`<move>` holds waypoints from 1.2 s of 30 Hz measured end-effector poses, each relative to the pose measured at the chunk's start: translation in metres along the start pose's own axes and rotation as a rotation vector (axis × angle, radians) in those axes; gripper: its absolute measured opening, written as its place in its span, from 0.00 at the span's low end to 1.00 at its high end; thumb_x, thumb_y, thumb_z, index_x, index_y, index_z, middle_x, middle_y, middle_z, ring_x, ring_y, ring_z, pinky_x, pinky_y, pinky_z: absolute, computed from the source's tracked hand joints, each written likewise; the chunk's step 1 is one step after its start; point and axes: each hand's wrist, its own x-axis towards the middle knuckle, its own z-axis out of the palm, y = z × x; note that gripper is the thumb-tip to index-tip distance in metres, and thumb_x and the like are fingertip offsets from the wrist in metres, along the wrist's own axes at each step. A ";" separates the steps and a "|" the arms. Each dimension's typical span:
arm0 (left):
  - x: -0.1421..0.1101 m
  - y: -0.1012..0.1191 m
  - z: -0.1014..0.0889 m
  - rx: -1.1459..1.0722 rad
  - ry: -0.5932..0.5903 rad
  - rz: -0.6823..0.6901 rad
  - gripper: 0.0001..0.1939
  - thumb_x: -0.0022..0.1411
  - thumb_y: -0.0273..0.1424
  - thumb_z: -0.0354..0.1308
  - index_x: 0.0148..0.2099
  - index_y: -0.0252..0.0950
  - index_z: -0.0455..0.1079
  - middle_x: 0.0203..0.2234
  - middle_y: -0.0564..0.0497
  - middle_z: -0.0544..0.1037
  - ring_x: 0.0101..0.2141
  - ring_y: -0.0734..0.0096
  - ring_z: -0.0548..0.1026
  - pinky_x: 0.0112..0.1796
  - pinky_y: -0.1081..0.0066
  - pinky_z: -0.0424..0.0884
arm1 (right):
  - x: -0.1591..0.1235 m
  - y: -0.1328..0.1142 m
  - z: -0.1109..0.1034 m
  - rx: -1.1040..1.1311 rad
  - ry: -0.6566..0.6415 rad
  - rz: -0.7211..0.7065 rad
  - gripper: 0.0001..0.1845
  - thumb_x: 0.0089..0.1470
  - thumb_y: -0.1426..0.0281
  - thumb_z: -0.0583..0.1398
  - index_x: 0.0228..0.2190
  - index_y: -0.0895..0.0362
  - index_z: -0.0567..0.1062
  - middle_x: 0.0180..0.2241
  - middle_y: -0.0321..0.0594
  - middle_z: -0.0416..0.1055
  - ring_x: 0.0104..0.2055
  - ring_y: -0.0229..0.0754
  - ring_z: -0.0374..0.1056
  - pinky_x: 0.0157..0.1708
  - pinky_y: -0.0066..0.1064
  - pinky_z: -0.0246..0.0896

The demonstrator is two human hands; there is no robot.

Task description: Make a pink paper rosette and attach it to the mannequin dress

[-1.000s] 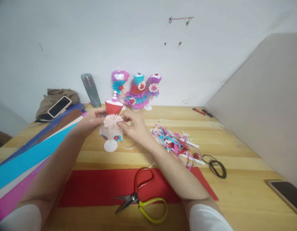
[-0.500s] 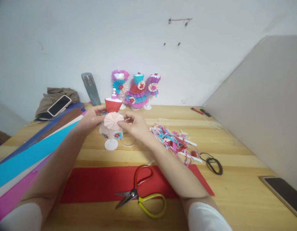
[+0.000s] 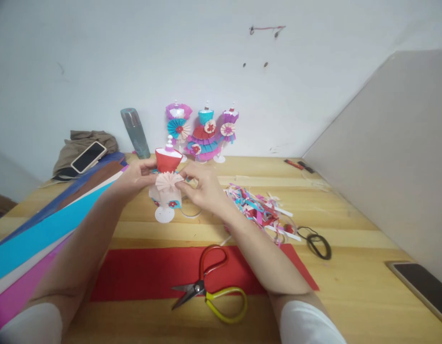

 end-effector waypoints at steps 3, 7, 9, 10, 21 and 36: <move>-0.002 -0.002 -0.005 -0.005 -0.034 0.004 0.26 0.51 0.40 0.73 0.51 0.34 0.80 0.43 0.42 0.84 0.44 0.51 0.81 0.45 0.59 0.75 | 0.000 -0.001 -0.004 -0.236 -0.100 -0.297 0.07 0.61 0.71 0.60 0.30 0.54 0.75 0.32 0.42 0.73 0.37 0.44 0.67 0.38 0.37 0.63; -0.003 -0.004 -0.009 -0.014 -0.081 0.006 0.26 0.53 0.41 0.73 0.52 0.35 0.80 0.45 0.43 0.84 0.43 0.52 0.81 0.44 0.61 0.75 | -0.002 0.000 0.000 -0.401 -0.115 -0.522 0.10 0.64 0.72 0.56 0.33 0.53 0.77 0.32 0.43 0.73 0.37 0.45 0.66 0.36 0.37 0.63; -0.004 -0.003 -0.009 -0.021 -0.086 0.006 0.26 0.52 0.40 0.73 0.52 0.35 0.80 0.45 0.42 0.84 0.43 0.52 0.81 0.44 0.61 0.75 | -0.003 -0.001 0.005 -0.434 -0.085 -0.538 0.11 0.65 0.73 0.55 0.34 0.54 0.77 0.32 0.44 0.74 0.37 0.45 0.66 0.36 0.37 0.63; -0.004 -0.002 -0.009 -0.023 -0.081 0.006 0.26 0.52 0.40 0.73 0.52 0.35 0.80 0.45 0.42 0.84 0.44 0.52 0.81 0.44 0.60 0.75 | -0.004 -0.002 0.007 -0.439 -0.081 -0.524 0.11 0.65 0.73 0.55 0.34 0.54 0.77 0.32 0.44 0.74 0.37 0.46 0.66 0.36 0.37 0.63; -0.004 0.004 -0.011 0.034 -0.065 0.054 0.20 0.59 0.46 0.66 0.46 0.36 0.82 0.41 0.44 0.85 0.46 0.50 0.81 0.50 0.57 0.74 | -0.008 -0.011 0.020 -0.243 0.047 -0.197 0.08 0.61 0.71 0.59 0.29 0.55 0.73 0.29 0.41 0.71 0.33 0.43 0.67 0.34 0.36 0.62; -0.008 0.003 -0.013 0.019 -0.063 -0.002 0.28 0.56 0.56 0.64 0.41 0.35 0.82 0.37 0.43 0.84 0.43 0.49 0.80 0.45 0.60 0.75 | -0.007 -0.013 0.021 -0.203 0.123 -0.039 0.09 0.57 0.72 0.60 0.25 0.53 0.68 0.25 0.36 0.68 0.30 0.41 0.66 0.33 0.34 0.60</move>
